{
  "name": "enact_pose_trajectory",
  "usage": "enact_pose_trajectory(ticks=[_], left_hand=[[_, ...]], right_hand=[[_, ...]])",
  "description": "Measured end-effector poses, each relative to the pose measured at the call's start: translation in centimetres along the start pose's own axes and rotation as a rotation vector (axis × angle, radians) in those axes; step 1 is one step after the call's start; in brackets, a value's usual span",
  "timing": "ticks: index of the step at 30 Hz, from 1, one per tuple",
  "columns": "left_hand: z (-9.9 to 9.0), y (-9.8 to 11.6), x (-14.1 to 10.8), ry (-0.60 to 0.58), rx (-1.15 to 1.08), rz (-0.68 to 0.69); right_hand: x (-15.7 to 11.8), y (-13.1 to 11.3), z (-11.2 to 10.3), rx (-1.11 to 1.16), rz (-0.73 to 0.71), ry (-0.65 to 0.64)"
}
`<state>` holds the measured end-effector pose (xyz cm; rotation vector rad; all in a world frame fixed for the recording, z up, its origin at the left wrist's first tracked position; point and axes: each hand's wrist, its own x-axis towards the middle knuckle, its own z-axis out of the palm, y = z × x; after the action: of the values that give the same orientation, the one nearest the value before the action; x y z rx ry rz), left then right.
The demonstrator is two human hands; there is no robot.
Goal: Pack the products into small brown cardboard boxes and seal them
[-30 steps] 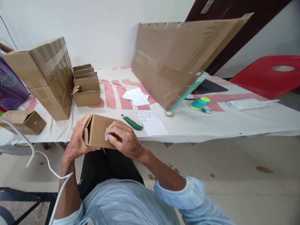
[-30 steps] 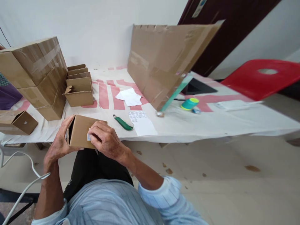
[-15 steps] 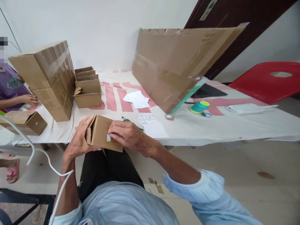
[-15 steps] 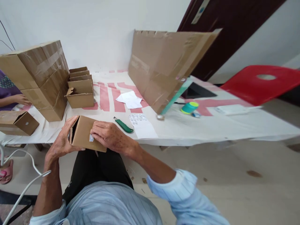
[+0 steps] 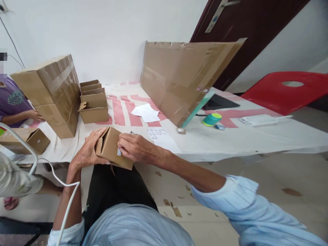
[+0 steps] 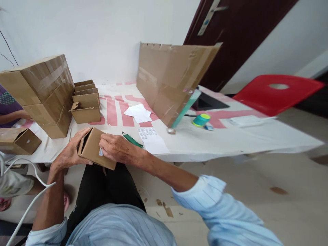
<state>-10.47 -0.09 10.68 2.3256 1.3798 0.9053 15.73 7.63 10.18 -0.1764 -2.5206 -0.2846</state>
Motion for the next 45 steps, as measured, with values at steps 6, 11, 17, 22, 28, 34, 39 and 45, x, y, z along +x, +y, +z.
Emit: enact_pose_trajectory(ticks=[6, 11, 17, 22, 28, 34, 39, 45], left_hand=[[0.1, 0.2, 0.7, -0.015, 0.038, 0.010], [0.0, 0.3, 1.1, -0.034, 0.030, 0.011], [0.0, 0.4, 1.6, -0.029, 0.001, 0.041], [-0.3, 0.6, 1.8, -0.028, -0.033, 0.034], [-0.3, 0.8, 2.1, -0.028, -0.014, 0.031], [-0.6, 1.0, 2.4, -0.060, 0.012, 0.041], [-0.7, 1.1, 2.4, -0.066, 0.015, 0.048], [-0.6, 1.1, 2.3, -0.055, 0.018, 0.037]], right_hand=[[-0.7, 0.2, 0.3, -0.001, 0.050, 0.006], [-1.0, 0.4, 0.0, 0.024, 0.049, 0.015], [-1.5, 0.5, -0.3, 0.081, 0.075, 0.032], [-1.9, 0.9, -0.6, 0.257, 0.136, 0.103], [-2.0, 1.7, 0.1, 0.344, 0.120, 0.166], [-1.9, 1.9, 0.5, 0.323, 0.109, 0.150], [-1.9, 1.7, 0.3, 0.305, 0.107, 0.143], [-1.7, 1.4, 0.1, 0.331, 0.123, 0.136]])
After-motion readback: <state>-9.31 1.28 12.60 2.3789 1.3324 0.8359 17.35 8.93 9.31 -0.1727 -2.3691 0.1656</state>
